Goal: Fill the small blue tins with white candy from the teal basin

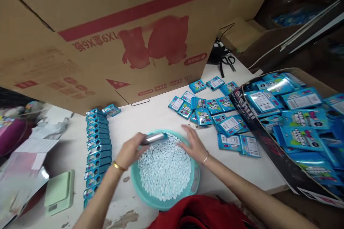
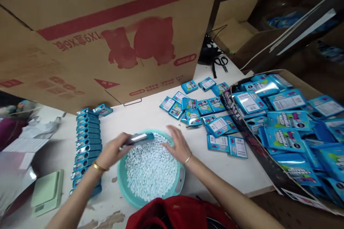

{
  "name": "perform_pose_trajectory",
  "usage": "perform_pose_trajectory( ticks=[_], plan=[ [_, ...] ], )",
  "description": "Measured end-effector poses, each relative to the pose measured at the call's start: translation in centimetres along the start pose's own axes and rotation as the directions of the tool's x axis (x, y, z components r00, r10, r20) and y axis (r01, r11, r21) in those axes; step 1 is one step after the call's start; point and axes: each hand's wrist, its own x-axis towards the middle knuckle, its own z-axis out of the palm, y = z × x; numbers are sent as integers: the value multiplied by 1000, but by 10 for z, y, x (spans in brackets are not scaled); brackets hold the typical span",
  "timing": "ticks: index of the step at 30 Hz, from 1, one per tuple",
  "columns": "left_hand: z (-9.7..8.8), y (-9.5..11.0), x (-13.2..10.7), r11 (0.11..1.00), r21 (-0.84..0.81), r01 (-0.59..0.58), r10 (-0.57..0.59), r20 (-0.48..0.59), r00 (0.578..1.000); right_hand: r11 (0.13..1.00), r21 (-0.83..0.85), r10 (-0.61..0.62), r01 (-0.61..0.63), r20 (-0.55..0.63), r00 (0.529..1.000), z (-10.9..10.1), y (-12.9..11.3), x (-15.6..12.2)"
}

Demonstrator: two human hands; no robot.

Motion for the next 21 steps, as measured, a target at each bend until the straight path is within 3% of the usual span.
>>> perform_pose_trajectory(
  ticks=[2,5,8,11,14,15,17,19,21],
  plan=[
    [-23,-54,13,993,72,91,-82,-115,990,968,-181,140,-175,-193,971,-14,36,36],
    [-46,-148,36,926,261,271,-198,-273,941,839,-370,267,-399,-360,894,-37,94,77],
    [-54,-233,55,875,344,341,-260,-261,930,746,-457,321,-485,-391,863,-46,139,97],
    [-52,-281,62,870,337,359,-272,-280,921,723,-481,398,-496,-298,868,-35,158,100],
    [-46,-282,59,819,360,447,-320,-359,877,665,-498,554,-557,-171,815,-21,152,87],
    [-42,-272,58,784,371,497,-343,-408,846,658,-502,578,-561,-140,804,-19,146,80],
    [-32,-242,54,757,355,548,-354,-482,801,711,-470,550,-523,-92,830,-18,131,64],
    [-16,-201,45,832,280,479,-317,-468,825,808,-374,464,-456,-74,883,-23,113,45],
    [5,-156,28,941,141,307,-251,-314,915,880,-235,402,-412,-93,911,-30,95,27]
  ],
)
